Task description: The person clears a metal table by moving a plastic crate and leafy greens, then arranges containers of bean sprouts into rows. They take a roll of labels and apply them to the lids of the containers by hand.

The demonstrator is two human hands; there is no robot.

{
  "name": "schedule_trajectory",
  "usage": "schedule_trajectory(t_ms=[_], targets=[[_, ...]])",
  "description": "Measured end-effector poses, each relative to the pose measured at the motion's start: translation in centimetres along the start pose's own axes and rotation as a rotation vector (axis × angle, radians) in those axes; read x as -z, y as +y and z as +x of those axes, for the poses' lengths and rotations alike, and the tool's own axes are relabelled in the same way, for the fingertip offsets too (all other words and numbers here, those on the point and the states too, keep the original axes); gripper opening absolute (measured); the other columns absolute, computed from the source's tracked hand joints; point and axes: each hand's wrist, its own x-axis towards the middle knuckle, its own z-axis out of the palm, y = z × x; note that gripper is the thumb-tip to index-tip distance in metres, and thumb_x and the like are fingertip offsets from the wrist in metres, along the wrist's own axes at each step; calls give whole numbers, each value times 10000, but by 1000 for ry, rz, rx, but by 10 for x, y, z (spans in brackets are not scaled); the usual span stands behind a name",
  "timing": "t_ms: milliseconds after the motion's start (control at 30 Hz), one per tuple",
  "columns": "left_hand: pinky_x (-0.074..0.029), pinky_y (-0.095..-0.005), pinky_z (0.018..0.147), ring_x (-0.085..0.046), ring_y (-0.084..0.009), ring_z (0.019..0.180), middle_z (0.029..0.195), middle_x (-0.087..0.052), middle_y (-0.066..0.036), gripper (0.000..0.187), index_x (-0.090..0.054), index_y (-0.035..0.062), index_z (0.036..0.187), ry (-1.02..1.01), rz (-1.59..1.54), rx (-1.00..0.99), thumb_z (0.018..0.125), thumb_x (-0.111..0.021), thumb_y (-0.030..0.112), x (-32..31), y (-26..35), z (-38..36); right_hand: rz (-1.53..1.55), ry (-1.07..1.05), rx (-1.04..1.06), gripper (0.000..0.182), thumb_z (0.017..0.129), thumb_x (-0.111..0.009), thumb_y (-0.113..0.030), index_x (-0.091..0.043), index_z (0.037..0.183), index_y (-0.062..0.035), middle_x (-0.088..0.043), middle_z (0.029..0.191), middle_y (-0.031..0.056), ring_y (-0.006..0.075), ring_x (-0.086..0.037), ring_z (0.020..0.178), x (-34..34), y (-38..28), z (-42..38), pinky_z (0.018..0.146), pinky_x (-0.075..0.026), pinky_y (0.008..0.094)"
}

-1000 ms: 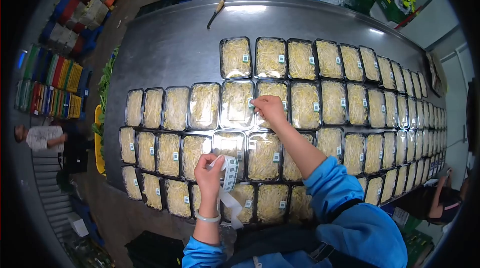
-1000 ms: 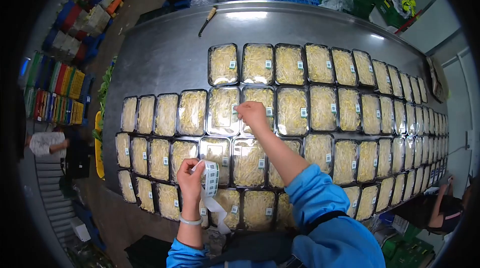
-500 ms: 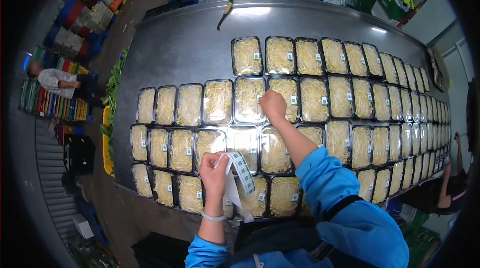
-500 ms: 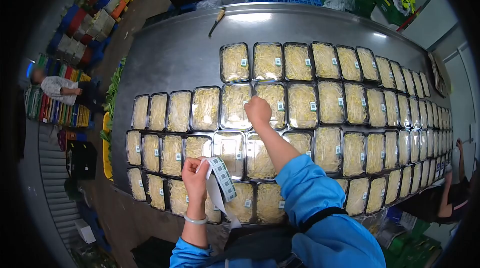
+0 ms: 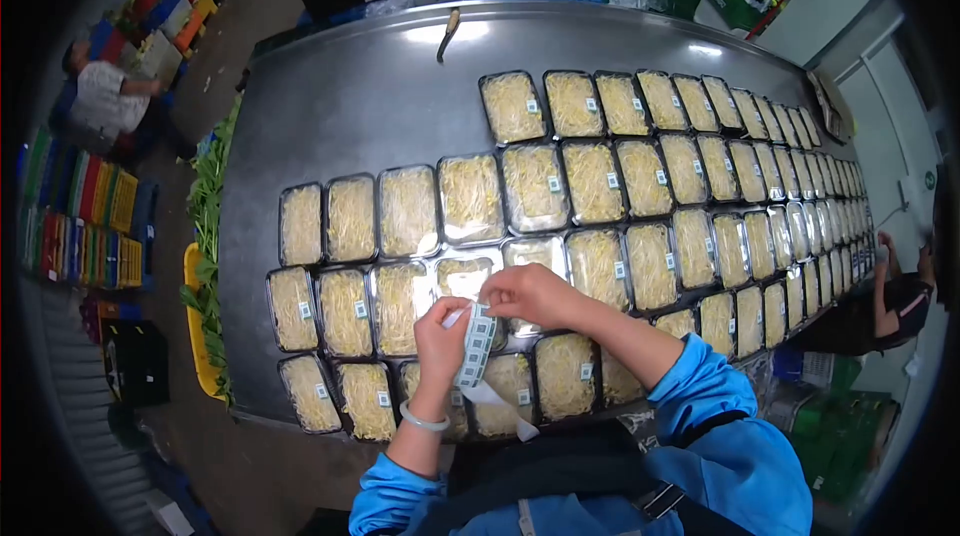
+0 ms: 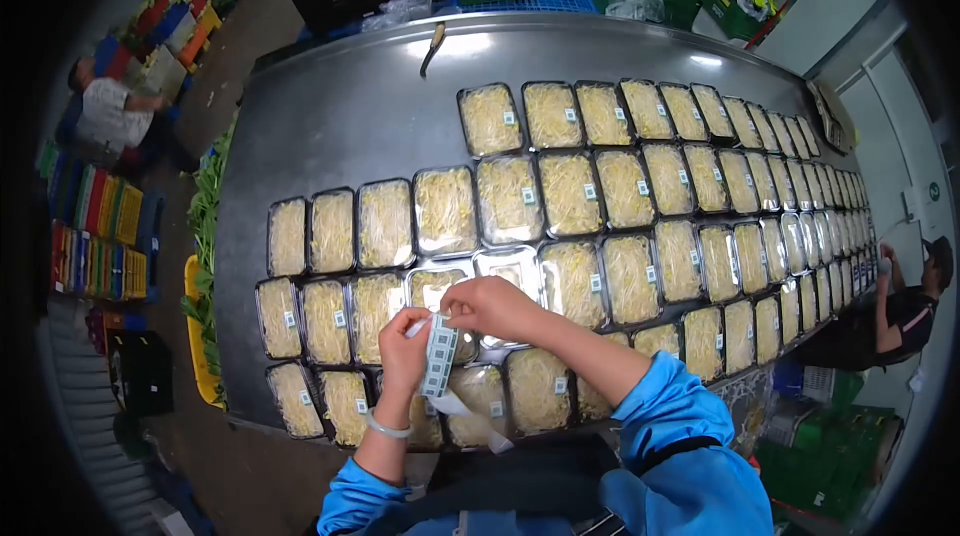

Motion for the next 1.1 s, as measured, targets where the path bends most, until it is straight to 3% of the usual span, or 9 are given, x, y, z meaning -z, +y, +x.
schedule_trajectory(t_ms=[133,300,433,567,600,833,933,1033,1100], targets=[[-465,-227,678,-579,-83,734,787,-641,-33,79,-626,-18,867,14,43,23,808,-671,10,50,-1,3,409,18,-106,176,788,-709,-44,-642,951,-53,-618,752,-12,52,-582,735,-22,-4,30,660,-474,222],[-440,-206,673,-549,-64,729,803,-611,-11,78,-603,4,889,69,-126,59,821,-635,-17,119,-23,10,660,820,-334,136,776,-668,-4,-603,895,-15,-580,672,-15,73,-514,548,7,86,87,470,-388,221],[-425,-193,653,-531,-46,707,796,-592,2,63,-579,9,896,116,-205,32,849,-605,-25,151,-20,12,495,876,-408,132,757,-690,-5,-608,860,-20,-559,630,-17,70,-504,526,-8,127,114,470,-389,233],[-449,-206,700,-559,-65,758,867,-617,-30,90,-566,3,919,124,-307,-14,848,-598,-43,166,-30,16,108,963,-505,151,679,-733,-53,-640,796,-39,-648,673,56,166,-622,617,-16,137,127,584,-483,306],[-455,-211,714,-567,-71,772,881,-623,-39,93,-565,2,919,111,-332,-37,847,-599,-44,167,-32,19,16,928,-579,120,684,-702,-90,-653,787,-52,-679,733,98,259,-664,706,-13,135,129,652,-509,355],[-468,-221,760,-592,-91,828,915,-642,-64,126,-583,-15,961,36,-280,-17,841,-592,-51,167,-29,30,-614,681,-680,172,767,-579,-136,-634,915,-66,-673,803,175,343,-657,786,-10,76,136,689,-509,457],[-471,-225,754,-598,-95,820,902,-646,-57,190,-609,-24,1022,42,-212,-12,834,-588,-47,162,-17,32,-55,326,-277,322,865,-624,-294,-622,1094,-67,-673,962,176,325,-647,854,-48,-7,128,761,-510,422],[-469,-229,742,-596,-98,814,886,-653,-49,152,-636,-17,981,-2,-94,-22,833,-602,-25,161,-24,38,-108,95,186,314,804,-714,-277,-655,1048,-89,-662,893,100,279,-645,838,-98,-62,109,700,-511,355],[-465,-234,695,-580,-88,756,812,-652,-38,89,-654,-14,902,18,-44,-17,817,-655,9,161,-29,38,-255,154,167,292,786,-727,-280,-665,1001,-92,-652,835,93,285,-637,787,-113,-66,105,680,-508,354]])
